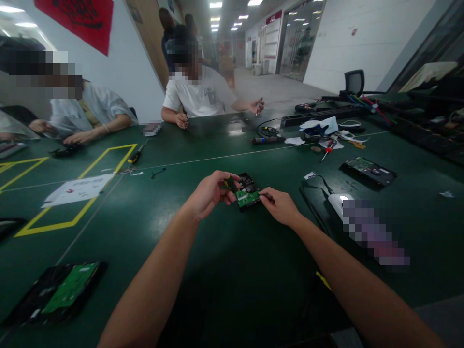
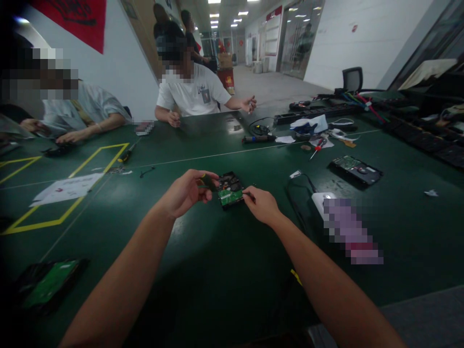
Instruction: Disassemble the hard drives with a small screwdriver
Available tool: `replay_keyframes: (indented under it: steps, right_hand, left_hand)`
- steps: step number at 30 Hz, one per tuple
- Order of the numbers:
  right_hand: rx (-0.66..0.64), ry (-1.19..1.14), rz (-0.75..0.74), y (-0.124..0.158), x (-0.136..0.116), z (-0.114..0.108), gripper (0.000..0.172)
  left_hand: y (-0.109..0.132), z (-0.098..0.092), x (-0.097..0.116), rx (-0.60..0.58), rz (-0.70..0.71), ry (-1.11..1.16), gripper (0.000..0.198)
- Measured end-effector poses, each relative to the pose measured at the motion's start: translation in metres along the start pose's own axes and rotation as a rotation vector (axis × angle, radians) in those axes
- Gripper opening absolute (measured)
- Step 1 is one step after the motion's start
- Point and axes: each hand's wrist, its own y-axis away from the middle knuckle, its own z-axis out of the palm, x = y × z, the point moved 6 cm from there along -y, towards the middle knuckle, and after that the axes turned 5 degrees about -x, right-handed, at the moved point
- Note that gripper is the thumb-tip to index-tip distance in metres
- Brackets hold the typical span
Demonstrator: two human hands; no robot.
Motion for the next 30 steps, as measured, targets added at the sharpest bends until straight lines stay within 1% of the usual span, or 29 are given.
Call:
replay_keyframes:
  steps: [4, 7, 9, 13, 16, 21, 24, 28, 30]
  right_hand:
    - [-0.008, 0.005, 0.001, 0.0, 0.0, 0.0, 0.022]
    - [-0.014, 0.01, -0.003, 0.0, -0.001, 0.0, 0.022]
    - [-0.012, 0.008, -0.003, 0.0, -0.001, -0.001, 0.022]
    - [-0.009, 0.0, 0.0, 0.0, -0.001, 0.0, 0.022]
    - [-0.013, 0.001, -0.009, 0.0, -0.001, 0.0, 0.022]
    - [-0.007, 0.006, -0.003, -0.001, 0.0, 0.0, 0.022]
    - [0.001, 0.009, -0.006, -0.001, 0.002, 0.001, 0.021]
    - [0.009, 0.004, -0.004, 0.0, 0.002, 0.001, 0.021]
    - [0.009, 0.006, -0.001, 0.0, 0.002, 0.001, 0.022]
  left_hand:
    - [0.001, 0.009, -0.001, -0.05, -0.007, 0.024, 0.033]
    - [0.0, 0.009, -0.002, -0.062, -0.015, 0.043, 0.028]
    - [0.0, 0.005, -0.001, -0.048, -0.018, 0.046, 0.028]
    - [-0.001, -0.004, 0.0, 0.017, -0.005, 0.045, 0.032]
    - [-0.001, -0.004, 0.001, 0.024, 0.015, 0.031, 0.035]
    - [0.001, 0.002, 0.002, -0.015, 0.034, -0.033, 0.036]
    - [0.001, 0.005, 0.002, -0.04, 0.039, -0.032, 0.034]
    - [0.001, 0.011, -0.001, -0.103, -0.001, 0.013, 0.033]
    - [0.0, 0.011, -0.003, -0.117, -0.02, 0.016, 0.033]
